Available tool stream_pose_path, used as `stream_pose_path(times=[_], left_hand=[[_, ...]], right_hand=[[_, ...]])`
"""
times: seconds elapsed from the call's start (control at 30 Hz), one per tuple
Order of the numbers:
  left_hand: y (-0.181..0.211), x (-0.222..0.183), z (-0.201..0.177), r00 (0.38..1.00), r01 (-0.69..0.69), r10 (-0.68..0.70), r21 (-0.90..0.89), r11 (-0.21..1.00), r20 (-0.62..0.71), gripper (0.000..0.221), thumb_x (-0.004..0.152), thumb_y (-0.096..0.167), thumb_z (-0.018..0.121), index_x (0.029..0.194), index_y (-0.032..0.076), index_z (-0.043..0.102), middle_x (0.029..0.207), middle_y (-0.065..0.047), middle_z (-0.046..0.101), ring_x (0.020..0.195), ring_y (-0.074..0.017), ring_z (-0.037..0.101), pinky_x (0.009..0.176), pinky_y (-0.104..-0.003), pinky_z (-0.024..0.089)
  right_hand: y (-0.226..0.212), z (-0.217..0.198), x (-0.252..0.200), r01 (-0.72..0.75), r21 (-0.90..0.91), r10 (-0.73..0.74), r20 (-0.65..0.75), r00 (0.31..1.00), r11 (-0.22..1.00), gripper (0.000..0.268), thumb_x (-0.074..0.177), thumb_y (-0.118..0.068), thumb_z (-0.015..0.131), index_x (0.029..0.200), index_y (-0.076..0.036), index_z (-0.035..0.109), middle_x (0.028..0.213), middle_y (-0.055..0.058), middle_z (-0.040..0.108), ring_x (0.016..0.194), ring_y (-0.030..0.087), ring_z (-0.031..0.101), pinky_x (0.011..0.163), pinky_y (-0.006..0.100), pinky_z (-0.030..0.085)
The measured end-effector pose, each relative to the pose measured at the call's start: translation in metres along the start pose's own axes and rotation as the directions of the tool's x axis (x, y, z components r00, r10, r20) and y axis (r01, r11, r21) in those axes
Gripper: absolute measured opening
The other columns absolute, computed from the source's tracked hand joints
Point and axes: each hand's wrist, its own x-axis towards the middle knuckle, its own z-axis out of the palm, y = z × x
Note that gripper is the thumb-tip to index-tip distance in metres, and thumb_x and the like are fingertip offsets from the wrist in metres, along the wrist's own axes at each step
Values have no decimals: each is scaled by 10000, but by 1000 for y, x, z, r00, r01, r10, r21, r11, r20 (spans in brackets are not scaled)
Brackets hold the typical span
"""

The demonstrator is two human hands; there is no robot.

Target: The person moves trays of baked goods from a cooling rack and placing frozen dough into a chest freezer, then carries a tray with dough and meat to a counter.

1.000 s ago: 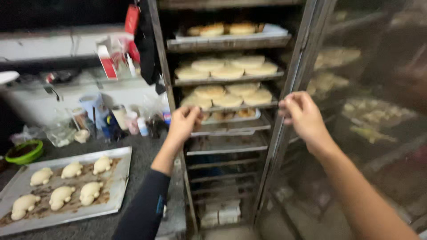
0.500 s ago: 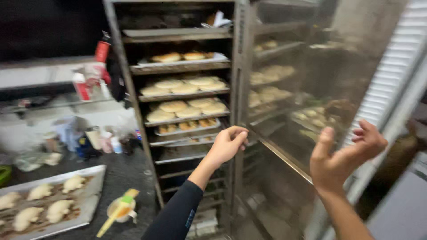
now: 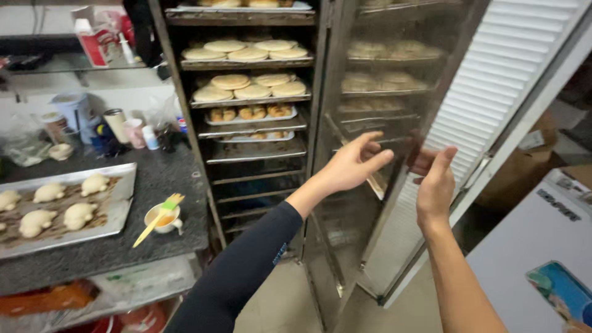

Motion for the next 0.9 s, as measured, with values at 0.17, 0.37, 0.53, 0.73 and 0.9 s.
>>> stream_pose_path(times=[0.17, 0.37, 0.53, 0.73, 0.9], left_hand=[[22, -23, -51, 953, -155, 175, 95, 983, -248, 505, 989, 339, 704, 1378, 25, 630, 1005, -62, 701, 836, -147, 636, 752, -311, 563], [37, -54, -141, 886, -34, 211, 395, 918, -414, 259, 999, 213, 758, 1117, 12, 645, 839, -97, 628, 739, -169, 587, 685, -327, 500], [5, -72, -227, 860, -64, 203, 296, 953, -468, 324, 976, 133, 711, 1258, 9, 610, 1023, -61, 729, 899, -134, 689, 791, -295, 567], [-81, -50, -326, 899, -60, 114, 138, 989, -423, 435, 989, 124, 714, 1373, -7, 557, 1267, -107, 710, 1168, -191, 676, 1033, -328, 537], [-134, -40, -369, 851, 55, 53, 189, 980, -522, 634, 977, 150, 753, 1505, 7, 435, 1516, -161, 526, 1412, -259, 513, 1189, -367, 407]], right_hand=[[-22, 28, -18, -167, 201, 47, 494, 868, 965, 923, 992, -719, 136, 1217, -4, 676, 1072, 163, 764, 1024, 246, 741, 881, 348, 530], [-52, 73, -37, -203, 81, 107, 633, 767, 976, 662, 1045, -529, 348, 1315, 11, 620, 1148, 165, 768, 995, 245, 754, 864, 348, 557], [-68, 116, -62, -176, -16, 147, 628, 764, 984, 478, 1055, -387, 437, 1325, -37, 618, 1163, 117, 772, 987, 202, 756, 866, 326, 544], [-67, 161, -107, -294, -4, 231, 631, 741, 956, 435, 1036, -344, 485, 1313, -45, 634, 1159, 102, 772, 1000, 185, 748, 859, 318, 543], [-39, 139, -132, -304, -73, 298, 507, 809, 950, 409, 1020, -311, 527, 1316, -56, 647, 1117, 99, 784, 952, 181, 751, 833, 315, 563]])
